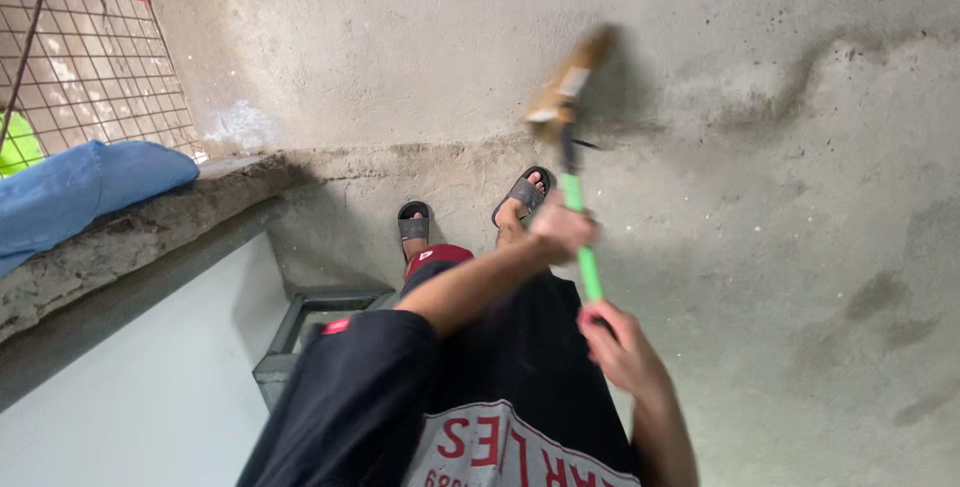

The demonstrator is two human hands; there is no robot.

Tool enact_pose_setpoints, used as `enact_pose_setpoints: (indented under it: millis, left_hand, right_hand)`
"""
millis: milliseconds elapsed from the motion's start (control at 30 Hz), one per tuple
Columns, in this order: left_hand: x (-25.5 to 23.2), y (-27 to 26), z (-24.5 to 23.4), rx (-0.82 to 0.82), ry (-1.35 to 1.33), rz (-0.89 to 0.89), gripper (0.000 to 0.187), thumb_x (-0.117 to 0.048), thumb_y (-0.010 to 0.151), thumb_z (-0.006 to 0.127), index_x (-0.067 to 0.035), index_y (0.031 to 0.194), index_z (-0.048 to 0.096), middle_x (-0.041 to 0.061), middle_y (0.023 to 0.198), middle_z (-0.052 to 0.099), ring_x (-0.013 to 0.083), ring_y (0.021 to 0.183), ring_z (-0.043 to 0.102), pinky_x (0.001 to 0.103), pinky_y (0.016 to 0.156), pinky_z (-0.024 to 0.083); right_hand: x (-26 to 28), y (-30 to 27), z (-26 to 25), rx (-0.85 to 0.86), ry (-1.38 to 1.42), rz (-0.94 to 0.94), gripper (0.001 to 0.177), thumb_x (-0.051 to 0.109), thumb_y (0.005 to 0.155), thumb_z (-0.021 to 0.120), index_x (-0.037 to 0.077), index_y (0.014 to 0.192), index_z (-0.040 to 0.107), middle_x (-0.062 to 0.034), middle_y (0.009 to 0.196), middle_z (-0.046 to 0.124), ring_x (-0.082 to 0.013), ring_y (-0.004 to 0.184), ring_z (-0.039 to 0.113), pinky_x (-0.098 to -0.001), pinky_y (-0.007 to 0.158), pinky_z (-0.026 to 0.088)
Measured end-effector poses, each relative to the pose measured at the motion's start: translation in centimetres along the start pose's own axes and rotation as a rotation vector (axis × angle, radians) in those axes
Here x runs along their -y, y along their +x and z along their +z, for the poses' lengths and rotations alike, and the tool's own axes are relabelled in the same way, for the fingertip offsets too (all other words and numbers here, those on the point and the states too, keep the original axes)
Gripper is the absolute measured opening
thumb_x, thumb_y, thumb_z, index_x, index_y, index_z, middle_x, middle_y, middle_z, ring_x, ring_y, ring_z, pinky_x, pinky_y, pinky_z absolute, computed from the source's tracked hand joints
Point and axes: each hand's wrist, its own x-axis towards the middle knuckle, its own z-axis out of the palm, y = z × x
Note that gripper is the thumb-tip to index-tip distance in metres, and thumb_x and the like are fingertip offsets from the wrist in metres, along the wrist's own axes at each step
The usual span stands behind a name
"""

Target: The person sweeps a concrete floor by hand using a broom with a green handle, moving dust and small debris across the room.

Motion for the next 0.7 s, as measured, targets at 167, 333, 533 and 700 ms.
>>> enact_pose_setpoints:
  millis: [167, 333, 533, 700]
  left_hand:
    - [18.0, -6.0, 2.6, 0.157, 0.195, -0.423, 0.026, -0.04, 0.1, 0.052, -0.023, 0.114, 0.067, 0.003, 0.103, 0.071, 0.0242, 0.095, 0.07, 0.067, 0.098, 0.04]
    - [23.6, -6.7, -5.6, -0.055, 0.196, -0.519, 0.023, -0.039, 0.087, 0.056, -0.025, 0.097, 0.071, 0.009, 0.112, 0.066, 0.0325, 0.112, 0.062, 0.067, 0.098, 0.04]
    - [12.9, -0.8, -20.9, -0.396, -0.166, -0.085, 0.015, -0.032, 0.089, 0.06, -0.022, 0.084, 0.07, 0.003, 0.09, 0.065, 0.0263, 0.106, 0.063, 0.06, 0.101, 0.04]
    - [14.8, 3.7, -29.0, -0.28, -0.128, 0.0, 0.025, -0.04, 0.093, 0.052, -0.02, 0.09, 0.067, 0.003, 0.089, 0.066, 0.025, 0.096, 0.066, 0.063, 0.104, 0.036]
  right_hand:
    - [0.7, 18.1, 5.4, 0.302, 0.207, -0.287, 0.015, 0.007, 0.099, 0.048, 0.006, 0.088, 0.057, 0.0009, 0.085, 0.05, -0.011, 0.051, 0.052, -0.0276, 0.045, 0.045]
    - [4.8, 23.8, 1.4, 0.362, 0.476, -0.118, 0.009, 0.005, 0.098, 0.052, 0.007, 0.09, 0.056, 0.0009, 0.068, 0.049, -0.0072, 0.049, 0.044, -0.0281, 0.044, 0.043]
    - [12.4, 5.6, -14.7, 0.015, -0.014, -0.012, 0.015, -0.004, 0.082, 0.054, 0.001, 0.092, 0.065, -0.0013, 0.073, 0.056, -0.0103, 0.057, 0.052, -0.0259, 0.05, 0.042]
    - [18.2, 8.1, -13.4, -0.21, -0.381, 0.217, 0.009, -0.002, 0.083, 0.058, 0.003, 0.087, 0.065, -0.0064, 0.057, 0.053, -0.0153, 0.05, 0.046, -0.033, 0.045, 0.042]
